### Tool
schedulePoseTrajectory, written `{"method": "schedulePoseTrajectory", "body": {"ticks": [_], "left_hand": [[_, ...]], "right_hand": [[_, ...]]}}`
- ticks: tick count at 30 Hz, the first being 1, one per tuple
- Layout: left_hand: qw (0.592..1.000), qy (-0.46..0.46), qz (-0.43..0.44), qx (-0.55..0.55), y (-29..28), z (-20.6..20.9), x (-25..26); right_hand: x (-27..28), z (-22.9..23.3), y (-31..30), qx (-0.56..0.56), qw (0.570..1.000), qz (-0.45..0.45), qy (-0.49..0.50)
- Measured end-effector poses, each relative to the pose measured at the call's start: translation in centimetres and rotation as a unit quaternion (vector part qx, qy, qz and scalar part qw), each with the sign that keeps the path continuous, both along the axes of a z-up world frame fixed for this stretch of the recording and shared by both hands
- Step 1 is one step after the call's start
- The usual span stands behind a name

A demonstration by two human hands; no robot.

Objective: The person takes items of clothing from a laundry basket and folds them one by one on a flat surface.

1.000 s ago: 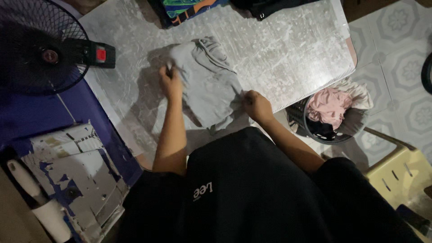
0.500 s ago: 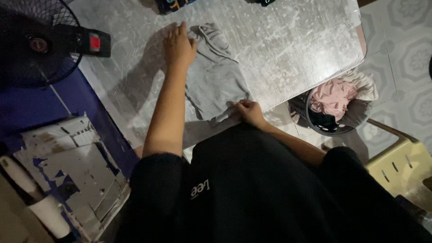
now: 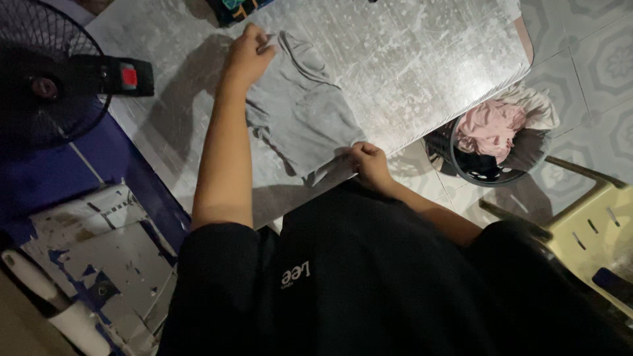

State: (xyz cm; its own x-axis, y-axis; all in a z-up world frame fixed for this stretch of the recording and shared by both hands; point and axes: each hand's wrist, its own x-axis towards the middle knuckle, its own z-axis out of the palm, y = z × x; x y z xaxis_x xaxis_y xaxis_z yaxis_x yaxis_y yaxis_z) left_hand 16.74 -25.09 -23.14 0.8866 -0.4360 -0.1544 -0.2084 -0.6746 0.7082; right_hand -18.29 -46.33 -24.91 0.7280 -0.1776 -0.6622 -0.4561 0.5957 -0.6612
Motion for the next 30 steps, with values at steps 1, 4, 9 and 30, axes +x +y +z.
{"method": "schedulePoseTrajectory", "body": {"ticks": [1,4,9,30], "left_hand": [[0.999,-0.025,0.001,-0.021,0.2,0.2,-0.2],[0.993,0.0,-0.017,0.121,0.9,-0.1,0.0],[0.982,0.146,-0.038,0.112,2.1,-2.3,-0.2],[0.976,-0.205,0.052,0.06,-2.6,-0.9,-5.7]], "right_hand": [[0.2,0.6,0.0,0.001,1.0,0.001,0.002],[0.7,1.4,-0.2,0.141,0.981,-0.035,0.125],[1.0,-2.1,0.5,0.163,0.98,0.076,0.083],[0.5,-1.4,-3.8,-0.123,0.983,-0.096,0.093]]}}
